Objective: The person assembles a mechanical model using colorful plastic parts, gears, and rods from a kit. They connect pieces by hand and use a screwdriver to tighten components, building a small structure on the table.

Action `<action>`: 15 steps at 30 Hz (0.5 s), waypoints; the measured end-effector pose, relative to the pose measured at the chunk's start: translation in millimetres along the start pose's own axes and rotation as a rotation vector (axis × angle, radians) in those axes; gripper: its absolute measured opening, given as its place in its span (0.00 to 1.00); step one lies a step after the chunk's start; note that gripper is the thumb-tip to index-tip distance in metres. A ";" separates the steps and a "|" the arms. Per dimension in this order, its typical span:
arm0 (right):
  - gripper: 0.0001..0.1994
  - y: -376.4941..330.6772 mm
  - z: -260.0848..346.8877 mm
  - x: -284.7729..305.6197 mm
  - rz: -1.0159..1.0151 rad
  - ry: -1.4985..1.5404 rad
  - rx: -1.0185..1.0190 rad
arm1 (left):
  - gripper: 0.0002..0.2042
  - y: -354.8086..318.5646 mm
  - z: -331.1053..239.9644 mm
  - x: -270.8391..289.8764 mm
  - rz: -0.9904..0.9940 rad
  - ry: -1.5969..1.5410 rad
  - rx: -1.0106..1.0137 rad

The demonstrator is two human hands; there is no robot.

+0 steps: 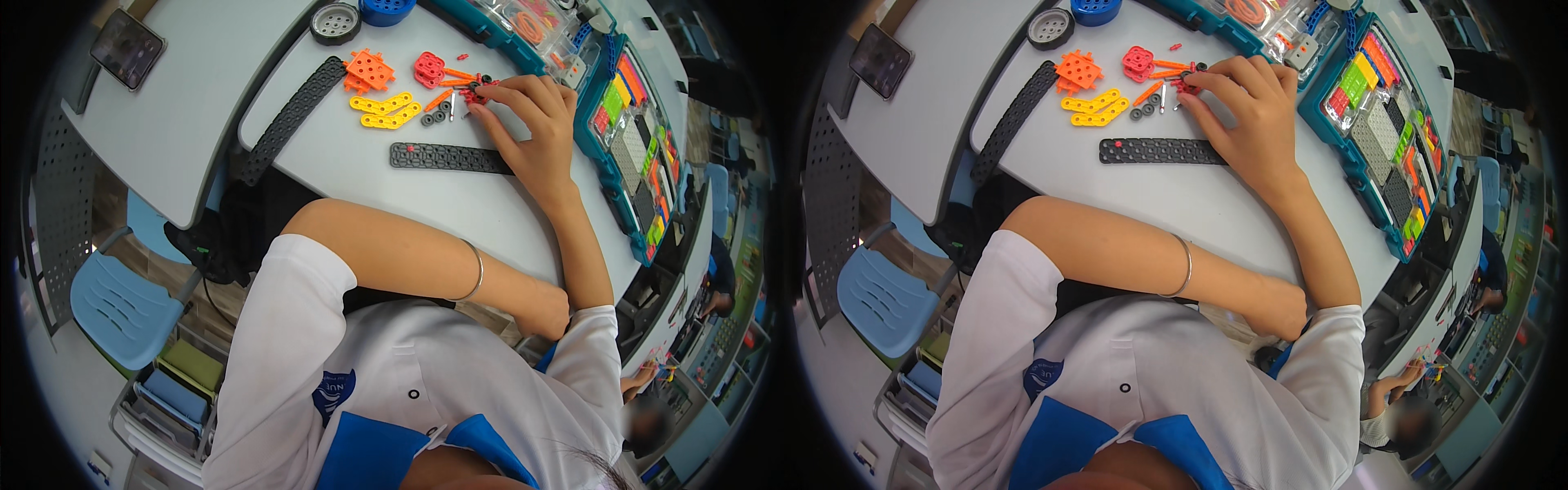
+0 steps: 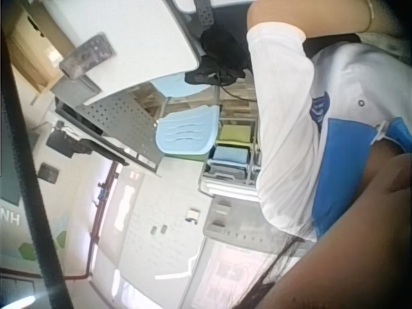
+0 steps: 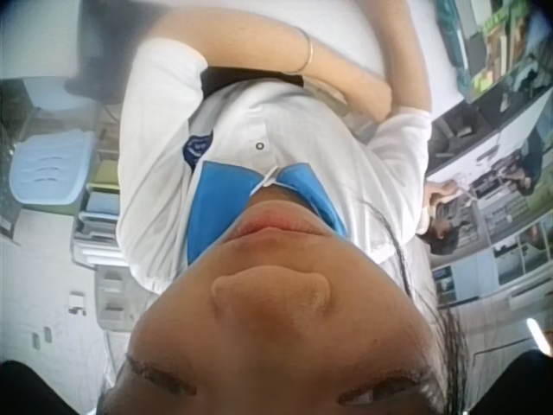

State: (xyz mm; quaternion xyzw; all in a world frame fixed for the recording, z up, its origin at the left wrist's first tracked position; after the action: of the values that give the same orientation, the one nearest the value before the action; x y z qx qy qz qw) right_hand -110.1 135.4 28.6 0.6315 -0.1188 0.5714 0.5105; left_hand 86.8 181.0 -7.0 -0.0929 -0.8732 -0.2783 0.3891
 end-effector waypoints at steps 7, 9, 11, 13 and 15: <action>0.08 2.0 3.4 -11.4 0.010 0.077 0.004 | 0.04 3.8 -1.7 -2.4 -0.026 0.065 -0.005; 0.07 2.0 4.5 -10.7 0.023 0.151 -0.038 | 0.03 2.8 -22.0 13.1 0.045 0.128 0.115; 0.06 1.4 -2.1 -9.4 -0.005 0.152 -0.038 | 0.03 -13.6 -45.3 39.2 -0.003 0.174 0.222; 0.06 -8.1 -8.1 -5.7 -0.044 0.096 -0.012 | 0.04 -46.9 -71.3 71.9 -0.247 0.217 0.309; 0.07 -11.3 -11.5 -2.9 -0.044 0.114 -0.007 | 0.05 -98.2 -75.8 112.0 -0.510 0.212 0.401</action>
State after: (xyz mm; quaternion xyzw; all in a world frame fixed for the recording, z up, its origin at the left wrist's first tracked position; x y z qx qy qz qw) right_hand -109.6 148.2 18.4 0.5985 -0.0775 0.5949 0.5309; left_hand 21.0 51.3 75.4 0.2362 -0.8603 -0.1976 0.4063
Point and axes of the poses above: each hand's wrist, its own y-axis towards the middle knuckle, its own x-axis out of the back of the hand, z = x × y, the point moved 4 cm from there along y, towards the middle knuckle, and after that the axes turned 2 degrees about -y, right-handed, at the moved point
